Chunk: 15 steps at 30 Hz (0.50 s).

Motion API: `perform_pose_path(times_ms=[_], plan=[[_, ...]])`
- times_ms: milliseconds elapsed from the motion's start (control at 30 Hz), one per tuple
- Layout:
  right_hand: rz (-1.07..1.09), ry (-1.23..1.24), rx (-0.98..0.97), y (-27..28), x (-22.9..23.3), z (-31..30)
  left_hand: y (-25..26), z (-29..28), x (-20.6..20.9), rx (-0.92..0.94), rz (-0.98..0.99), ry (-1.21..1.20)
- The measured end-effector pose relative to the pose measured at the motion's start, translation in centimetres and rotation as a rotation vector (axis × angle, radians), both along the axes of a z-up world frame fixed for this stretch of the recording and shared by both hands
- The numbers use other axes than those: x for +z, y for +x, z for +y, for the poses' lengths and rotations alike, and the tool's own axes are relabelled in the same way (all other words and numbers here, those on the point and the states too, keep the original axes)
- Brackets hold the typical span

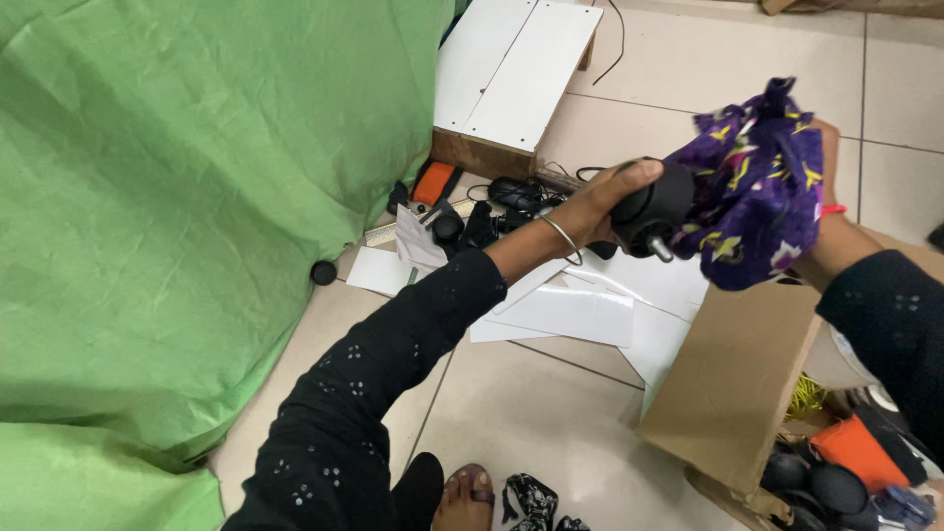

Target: The person wraps an iron, tape, and a black strap in purple floral cloth by hand before placing them into a cardboard box.

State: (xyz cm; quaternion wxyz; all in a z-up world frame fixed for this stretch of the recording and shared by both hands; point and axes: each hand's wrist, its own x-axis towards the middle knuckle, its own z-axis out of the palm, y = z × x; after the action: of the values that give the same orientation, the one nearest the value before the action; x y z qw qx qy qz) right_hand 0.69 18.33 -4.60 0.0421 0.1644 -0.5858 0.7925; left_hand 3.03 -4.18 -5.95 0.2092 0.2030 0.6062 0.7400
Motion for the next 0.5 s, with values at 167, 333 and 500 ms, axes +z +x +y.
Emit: perform_pose_path(times_ms=[167, 333, 500], plan=[[-0.045, -0.079, -0.015, -0.3, 0.7, 2.3, -1.1, -0.8, 1.2, 0.198, -0.091, 0.259], [-0.12, -0.004, 0.108, 1.0, -0.8, 1.0, -0.2, 1.8, 1.9, 0.43, 0.231, 0.074], [-0.164, -0.073, 0.111, 0.8, -1.6, 0.9, 1.6, 2.9, 4.8, 0.554, 1.056, -0.282]])
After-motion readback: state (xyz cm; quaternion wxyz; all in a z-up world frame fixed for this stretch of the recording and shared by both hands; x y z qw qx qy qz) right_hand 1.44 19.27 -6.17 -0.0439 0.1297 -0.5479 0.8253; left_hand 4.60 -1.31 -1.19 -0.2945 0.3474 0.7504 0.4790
